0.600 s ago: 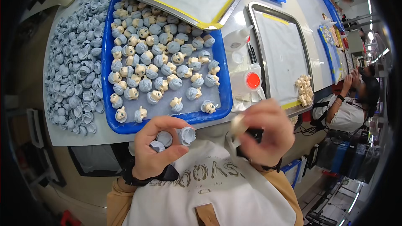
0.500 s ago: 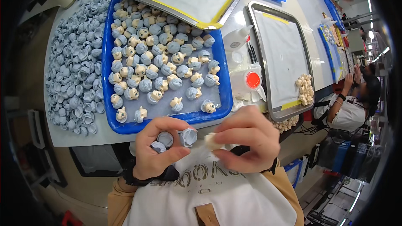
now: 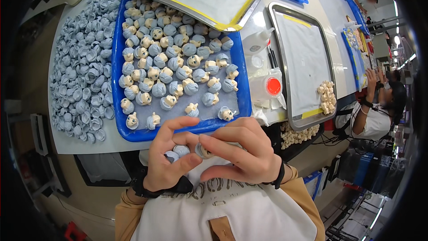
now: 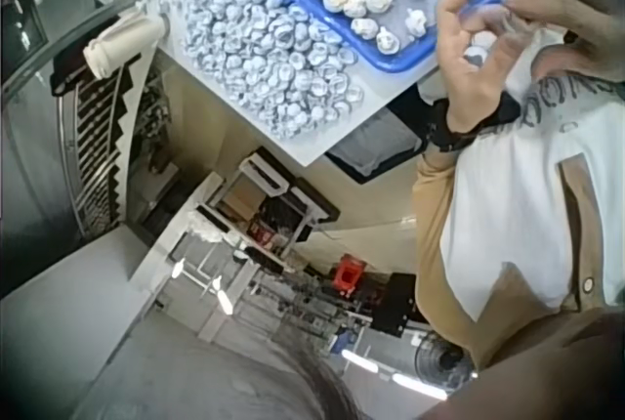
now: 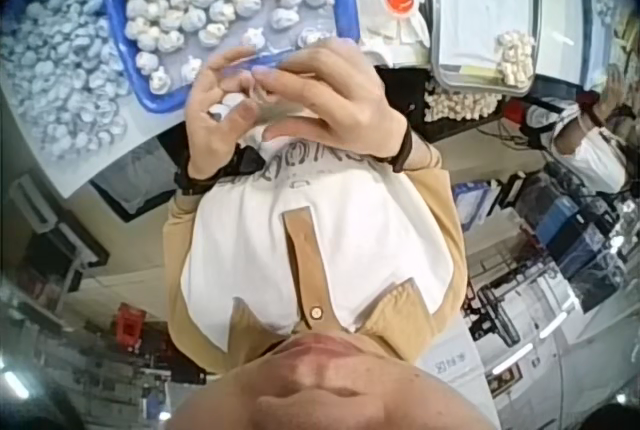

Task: The person repeatedly picks up small, light-blue plastic caps and beige clay-like pieces from trays on a table. They insert the beige pieces into the caps and place the assembled units onto a blue tray. The process is repetitive and involves handling small components by hand.

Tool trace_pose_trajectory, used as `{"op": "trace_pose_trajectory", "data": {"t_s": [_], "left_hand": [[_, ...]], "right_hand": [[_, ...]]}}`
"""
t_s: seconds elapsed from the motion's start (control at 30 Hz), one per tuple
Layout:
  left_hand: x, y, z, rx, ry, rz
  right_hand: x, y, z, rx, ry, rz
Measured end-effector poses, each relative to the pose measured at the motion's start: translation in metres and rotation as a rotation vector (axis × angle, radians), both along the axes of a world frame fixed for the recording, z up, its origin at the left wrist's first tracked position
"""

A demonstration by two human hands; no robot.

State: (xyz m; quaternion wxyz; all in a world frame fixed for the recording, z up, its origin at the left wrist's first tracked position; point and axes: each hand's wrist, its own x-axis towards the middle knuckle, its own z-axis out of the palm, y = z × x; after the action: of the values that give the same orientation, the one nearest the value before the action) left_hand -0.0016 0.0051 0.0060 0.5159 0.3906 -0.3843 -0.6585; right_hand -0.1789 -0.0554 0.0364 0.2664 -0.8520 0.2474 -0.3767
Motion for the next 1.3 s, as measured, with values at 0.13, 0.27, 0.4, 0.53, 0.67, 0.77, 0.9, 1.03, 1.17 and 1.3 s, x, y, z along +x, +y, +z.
{"op": "trace_pose_trajectory", "data": {"t_s": [0.13, 0.27, 0.4, 0.53, 0.67, 0.77, 0.9, 1.03, 1.17, 1.3], "left_hand": [[-0.001, 0.0, 0.004, 0.061, -0.004, -0.043], [0.0, -0.001, 0.006, 0.12, -0.018, -0.035], [0.0, -0.002, 0.008, 0.142, 0.012, -0.046], [0.011, 0.0, 0.002, 0.041, -0.223, -0.002], [0.046, 0.013, -0.005, -0.11, 0.139, 0.43], [0.048, 0.008, 0.002, -0.137, 0.329, 0.365], [0.038, -0.003, 0.011, 0.001, 0.523, 0.395], [0.035, -0.004, 0.01, 0.099, 0.535, 0.472], [0.036, -0.004, 0.001, 0.061, 0.549, 0.228], [0.037, -0.002, -0.003, -0.042, 0.435, 0.141]], "right_hand": [[0.007, 0.005, -0.012, -0.134, 0.019, -0.087], [0.009, 0.004, -0.014, -0.189, 0.095, -0.135], [0.009, 0.006, -0.016, -0.224, 0.122, -0.163], [0.005, 0.002, -0.02, -0.198, 0.115, -0.161], [0.0, -0.009, -0.014, -0.123, 0.199, -0.215], [0.005, -0.013, -0.021, -0.062, 0.323, -0.296], [0.01, -0.012, -0.026, 0.003, 0.407, -0.354], [0.01, -0.012, -0.024, 0.004, 0.405, -0.354], [0.006, -0.01, -0.023, 0.031, 0.347, -0.357], [-0.028, -0.011, 0.004, 0.047, 0.206, -0.302]]}}
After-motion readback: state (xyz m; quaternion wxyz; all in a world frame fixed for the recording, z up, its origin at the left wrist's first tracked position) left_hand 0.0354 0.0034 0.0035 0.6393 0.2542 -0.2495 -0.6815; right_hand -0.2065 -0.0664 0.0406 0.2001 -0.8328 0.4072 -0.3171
